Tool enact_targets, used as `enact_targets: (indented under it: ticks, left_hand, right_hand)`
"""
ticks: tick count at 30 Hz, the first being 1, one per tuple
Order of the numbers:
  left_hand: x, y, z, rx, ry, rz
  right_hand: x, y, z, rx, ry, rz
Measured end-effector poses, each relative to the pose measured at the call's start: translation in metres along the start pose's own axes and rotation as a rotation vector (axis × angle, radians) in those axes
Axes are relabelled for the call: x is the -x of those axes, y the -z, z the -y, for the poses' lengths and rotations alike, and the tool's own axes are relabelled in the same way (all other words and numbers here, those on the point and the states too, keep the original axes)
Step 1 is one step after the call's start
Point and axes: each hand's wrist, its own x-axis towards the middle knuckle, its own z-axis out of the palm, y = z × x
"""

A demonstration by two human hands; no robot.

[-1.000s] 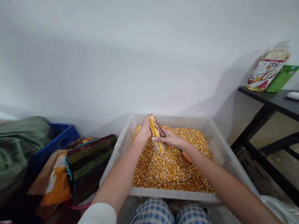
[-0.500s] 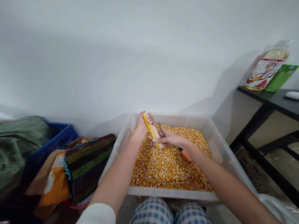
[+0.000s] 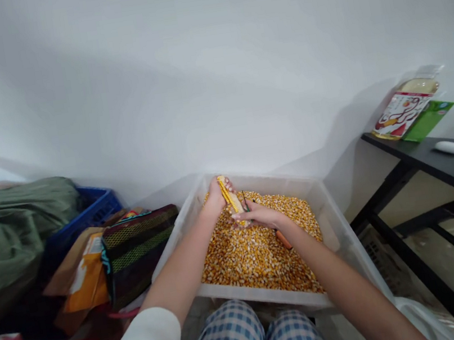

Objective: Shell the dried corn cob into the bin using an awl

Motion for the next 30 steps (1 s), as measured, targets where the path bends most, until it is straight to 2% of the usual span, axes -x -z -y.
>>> enact_targets:
  ticks: [2, 3, 6, 11, 17, 21, 26, 30]
  left_hand:
    - [-0.001, 0.002, -0.004, 0.006, 0.008, 0.053]
    - [-0.001, 0.003, -0.005, -0.001, -0.003, 0.075]
    - [-0.002, 0.004, -0.006, -0.008, -0.030, 0.090]
    - [-0.002, 0.000, -0.004, -0.043, -0.102, -0.031]
    - [0.000, 0.002, -0.010, -0.011, -0.085, -0.063]
    - [-0.001, 0.002, -0.014, 0.030, -0.092, -0.089]
    - [-0.004, 0.005, -0.018, 0.052, -0.095, -0.110]
    - [-0.004, 0.006, -0.022, 0.072, -0.057, -0.029]
  right_hand:
    - [0.006, 0.002, 0.006, -0.100, -0.021, 0.087]
    - [0.007, 0.002, 0.007, -0.110, -0.020, 0.086]
    - [0.002, -0.001, 0.004, -0.018, 0.014, -0.020]
    - [-0.011, -0.005, -0.007, 0.121, 0.082, -0.155]
    - [0.000, -0.005, 0.007, -0.113, 0.000, -0.059]
    - [0.002, -0.005, 0.008, -0.070, -0.038, -0.021]
    - [0.004, -0.004, 0.010, -0.138, -0.010, 0.058]
    - [0.009, -0.003, 0.016, -0.156, -0.012, 0.122]
